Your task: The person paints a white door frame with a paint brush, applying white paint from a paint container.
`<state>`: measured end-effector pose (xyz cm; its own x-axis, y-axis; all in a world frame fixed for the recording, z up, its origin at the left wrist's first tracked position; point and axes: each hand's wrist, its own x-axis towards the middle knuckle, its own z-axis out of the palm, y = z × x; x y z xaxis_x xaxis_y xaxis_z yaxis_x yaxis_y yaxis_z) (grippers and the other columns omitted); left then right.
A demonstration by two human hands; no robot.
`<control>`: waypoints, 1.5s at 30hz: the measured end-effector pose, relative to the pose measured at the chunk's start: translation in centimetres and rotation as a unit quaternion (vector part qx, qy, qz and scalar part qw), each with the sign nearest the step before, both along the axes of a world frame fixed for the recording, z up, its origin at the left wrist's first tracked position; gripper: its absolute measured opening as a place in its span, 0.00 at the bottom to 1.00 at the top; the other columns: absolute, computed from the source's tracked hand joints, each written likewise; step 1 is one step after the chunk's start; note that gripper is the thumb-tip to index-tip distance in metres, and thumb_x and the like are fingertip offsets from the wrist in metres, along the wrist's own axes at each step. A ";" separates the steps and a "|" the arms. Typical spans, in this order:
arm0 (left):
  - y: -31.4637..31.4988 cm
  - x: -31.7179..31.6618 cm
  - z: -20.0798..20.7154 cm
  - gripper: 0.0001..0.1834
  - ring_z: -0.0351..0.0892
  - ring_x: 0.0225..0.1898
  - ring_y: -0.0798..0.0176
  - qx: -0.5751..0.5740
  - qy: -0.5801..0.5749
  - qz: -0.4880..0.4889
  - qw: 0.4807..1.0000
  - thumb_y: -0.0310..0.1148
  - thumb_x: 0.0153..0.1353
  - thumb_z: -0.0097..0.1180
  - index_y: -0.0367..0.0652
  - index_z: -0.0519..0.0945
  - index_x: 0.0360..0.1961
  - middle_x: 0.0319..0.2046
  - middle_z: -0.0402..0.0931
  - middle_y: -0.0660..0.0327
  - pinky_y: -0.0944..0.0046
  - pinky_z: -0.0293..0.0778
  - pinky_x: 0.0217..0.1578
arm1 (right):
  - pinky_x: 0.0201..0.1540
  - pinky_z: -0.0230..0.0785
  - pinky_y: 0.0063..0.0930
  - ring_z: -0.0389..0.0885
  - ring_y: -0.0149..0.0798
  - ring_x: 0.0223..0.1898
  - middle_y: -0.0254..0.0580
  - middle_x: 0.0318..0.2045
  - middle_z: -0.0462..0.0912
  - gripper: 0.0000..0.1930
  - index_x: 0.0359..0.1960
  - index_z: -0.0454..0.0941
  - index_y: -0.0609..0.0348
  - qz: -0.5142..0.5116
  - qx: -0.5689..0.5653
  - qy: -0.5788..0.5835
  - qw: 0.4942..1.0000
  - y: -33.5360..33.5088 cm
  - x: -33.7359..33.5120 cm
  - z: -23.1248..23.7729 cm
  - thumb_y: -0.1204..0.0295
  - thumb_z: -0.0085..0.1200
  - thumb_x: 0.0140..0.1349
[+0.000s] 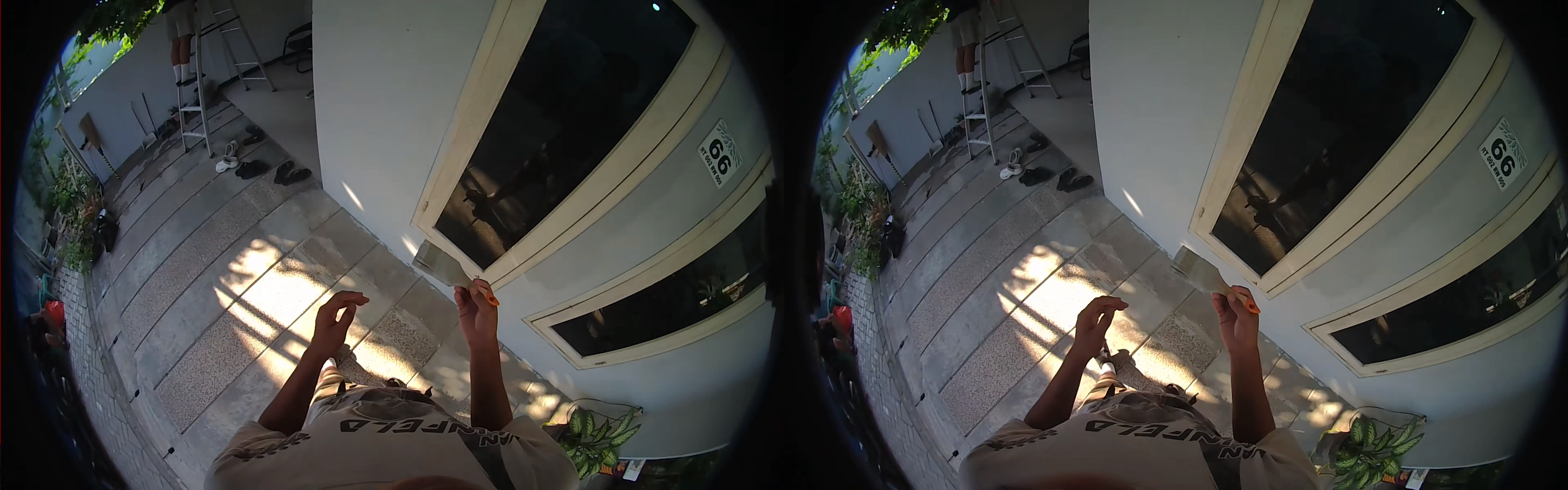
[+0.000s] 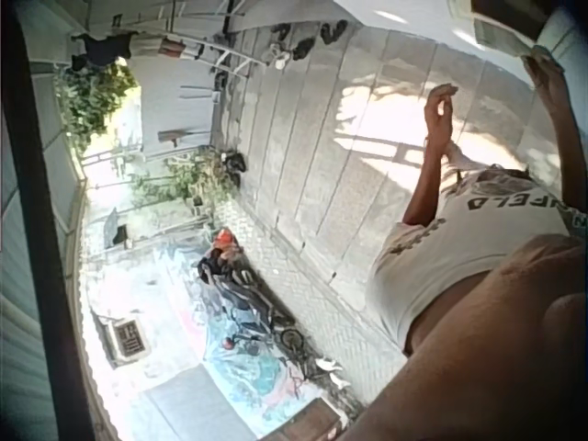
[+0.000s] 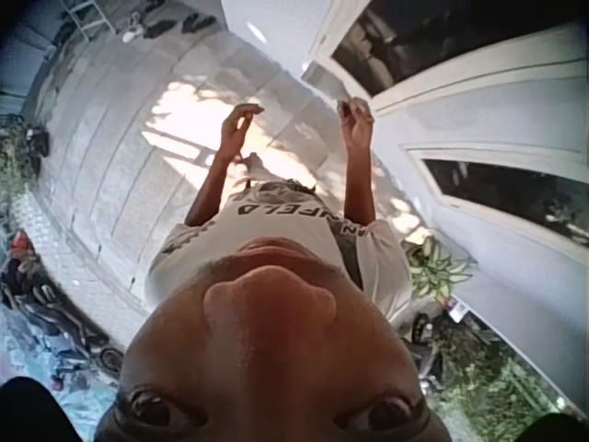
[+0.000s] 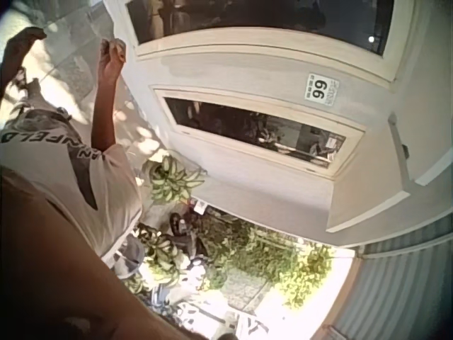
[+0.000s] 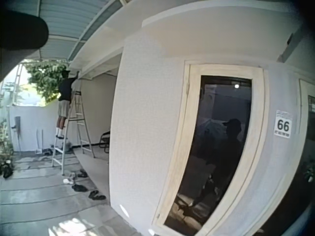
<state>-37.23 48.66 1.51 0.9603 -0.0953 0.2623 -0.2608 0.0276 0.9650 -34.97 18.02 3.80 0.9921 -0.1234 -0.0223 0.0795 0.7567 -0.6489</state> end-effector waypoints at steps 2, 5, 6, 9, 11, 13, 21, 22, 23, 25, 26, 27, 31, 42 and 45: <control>1.9 3.1 -0.1 0.11 0.78 0.48 0.61 -0.002 -0.014 -0.004 1.000 0.22 0.65 0.46 0.36 0.77 0.47 0.45 0.79 0.56 0.61 0.70 0.52 | 0.44 0.79 0.31 0.84 0.44 0.40 0.48 0.38 0.81 0.08 0.43 0.74 0.59 -0.012 -0.008 0.014 1.000 2.0 2.8 0.0 0.80 0.53 0.62; 4.5 7.4 -0.2 0.12 0.77 0.48 0.61 -0.010 -0.023 -0.014 1.000 0.21 0.64 0.47 0.37 0.77 0.47 0.45 0.79 0.56 0.61 0.70 0.52 | 0.43 0.79 0.31 0.84 0.43 0.40 0.47 0.38 0.81 0.07 0.43 0.74 0.58 -0.029 -0.016 0.007 0.999 4.8 6.2 -0.1 0.78 0.53 0.63; 5.4 8.9 -0.4 0.12 0.77 0.49 0.61 -0.024 -0.023 -0.023 0.999 0.21 0.65 0.47 0.37 0.76 0.48 0.45 0.79 0.56 0.62 0.70 0.52 | 0.44 0.78 0.31 0.83 0.43 0.40 0.47 0.37 0.81 0.07 0.43 0.74 0.58 -0.033 -0.008 0.000 0.999 5.7 7.3 -0.3 0.78 0.53 0.64; 8.2 12.9 -0.4 0.13 0.78 0.49 0.62 -0.038 -0.017 -0.051 0.998 0.21 0.65 0.46 0.37 0.75 0.50 0.44 0.80 0.56 0.62 0.70 0.52 | 0.44 0.78 0.30 0.84 0.42 0.40 0.46 0.37 0.82 0.07 0.43 0.75 0.57 -0.047 0.001 -0.006 0.999 8.4 10.5 0.0 0.76 0.53 0.64; 10.2 15.6 -0.2 0.14 0.78 0.48 0.61 -0.018 -0.029 -0.050 0.998 0.20 0.65 0.45 0.38 0.75 0.50 0.44 0.80 0.55 0.62 0.70 0.51 | 0.44 0.78 0.30 0.84 0.42 0.40 0.46 0.37 0.82 0.06 0.43 0.75 0.57 -0.058 0.002 -0.003 0.998 10.2 12.4 0.4 0.75 0.53 0.65; 11.8 18.0 0.1 0.14 0.78 0.48 0.61 -0.013 -0.034 -0.066 0.997 0.20 0.64 0.45 0.38 0.75 0.50 0.44 0.80 0.55 0.61 0.71 0.51 | 0.43 0.78 0.31 0.84 0.42 0.39 0.46 0.37 0.82 0.06 0.43 0.75 0.58 -0.064 -0.018 0.013 0.998 11.6 14.1 0.6 0.75 0.53 0.65; 13.6 26.8 -0.4 0.16 0.79 0.47 0.61 -0.031 -0.040 -0.118 0.992 0.17 0.62 0.44 0.37 0.76 0.49 0.43 0.80 0.55 0.62 0.71 0.50 | 0.43 0.78 0.33 0.84 0.43 0.38 0.47 0.36 0.82 0.06 0.42 0.74 0.59 -0.097 -0.041 0.020 0.994 14.6 20.6 0.3 0.75 0.54 0.65; 13.4 28.1 -0.4 0.15 0.79 0.47 0.61 -0.034 -0.040 -0.124 0.991 0.18 0.62 0.44 0.37 0.76 0.49 0.43 0.80 0.55 0.62 0.72 0.50 | 0.43 0.78 0.33 0.84 0.44 0.38 0.47 0.36 0.82 0.06 0.42 0.74 0.60 -0.101 -0.045 0.026 0.994 14.6 21.6 0.3 0.75 0.54 0.65; 13.1 29.1 -0.4 0.15 0.79 0.47 0.61 -0.037 -0.039 -0.131 0.990 0.18 0.62 0.44 0.37 0.76 0.49 0.43 0.80 0.55 0.62 0.72 0.50 | 0.43 0.78 0.34 0.84 0.44 0.38 0.47 0.35 0.82 0.06 0.42 0.74 0.61 -0.106 -0.048 0.033 0.993 14.6 22.5 0.4 0.75 0.54 0.64; 12.2 31.5 -0.1 0.15 0.79 0.47 0.61 -0.035 -0.045 -0.136 0.989 0.18 0.63 0.45 0.37 0.76 0.49 0.43 0.80 0.55 0.62 0.72 0.50 | 0.43 0.78 0.33 0.84 0.44 0.38 0.45 0.35 0.82 0.05 0.41 0.75 0.59 -0.114 -0.051 0.030 0.992 14.2 24.7 0.8 0.75 0.54 0.64; 11.9 32.6 0.1 0.14 0.79 0.47 0.61 -0.033 -0.052 -0.136 0.989 0.19 0.63 0.45 0.37 0.76 0.49 0.42 0.80 0.55 0.62 0.72 0.50 | 0.42 0.77 0.32 0.84 0.43 0.38 0.44 0.35 0.82 0.05 0.40 0.75 0.57 -0.117 -0.055 0.026 0.991 14.1 25.6 0.9 0.74 0.54 0.64; 11.7 33.5 0.2 0.14 0.79 0.47 0.61 -0.032 -0.052 -0.142 0.988 0.19 0.63 0.45 0.37 0.76 0.49 0.42 0.80 0.55 0.62 0.72 0.50 | 0.42 0.77 0.32 0.84 0.43 0.38 0.44 0.35 0.82 0.05 0.40 0.75 0.57 -0.122 -0.054 0.026 0.991 14.0 26.3 0.9 0.74 0.54 0.64; 10.4 38.3 0.6 0.13 0.79 0.46 0.62 -0.035 -0.081 -0.144 0.986 0.20 0.64 0.45 0.36 0.76 0.48 0.42 0.80 0.55 0.63 0.72 0.50 | 0.44 0.78 0.34 0.85 0.45 0.38 0.46 0.34 0.81 0.05 0.41 0.74 0.61 -0.137 -0.047 0.009 0.989 12.7 30.3 1.1 0.76 0.53 0.65; 7.5 49.1 1.4 0.12 0.79 0.45 0.64 -0.056 -0.067 -0.172 0.981 0.19 0.64 0.45 0.37 0.77 0.45 0.40 0.81 0.57 0.64 0.71 0.49 | 0.42 0.79 0.33 0.84 0.44 0.37 0.47 0.34 0.81 0.06 0.41 0.74 0.62 -0.210 -0.063 -0.001 0.976 10.0 36.7 3.7 0.75 0.53 0.65; 7.1 51.7 1.7 0.11 0.80 0.45 0.64 -0.051 -0.074 -0.210 0.974 0.19 0.64 0.45 0.37 0.77 0.45 0.40 0.81 0.57 0.64 0.72 0.49 | 0.41 0.79 0.33 0.84 0.44 0.37 0.48 0.34 0.82 0.05 0.40 0.74 0.62 -0.246 -0.067 -0.001 0.967 10.4 37.4 3.9 0.75 0.53 0.65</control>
<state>14.43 55.71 3.24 0.7930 -0.4374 0.4241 -0.3422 0.2562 0.9040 2.40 28.40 7.72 0.8128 -0.5819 0.0286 0.4102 0.5369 -0.7372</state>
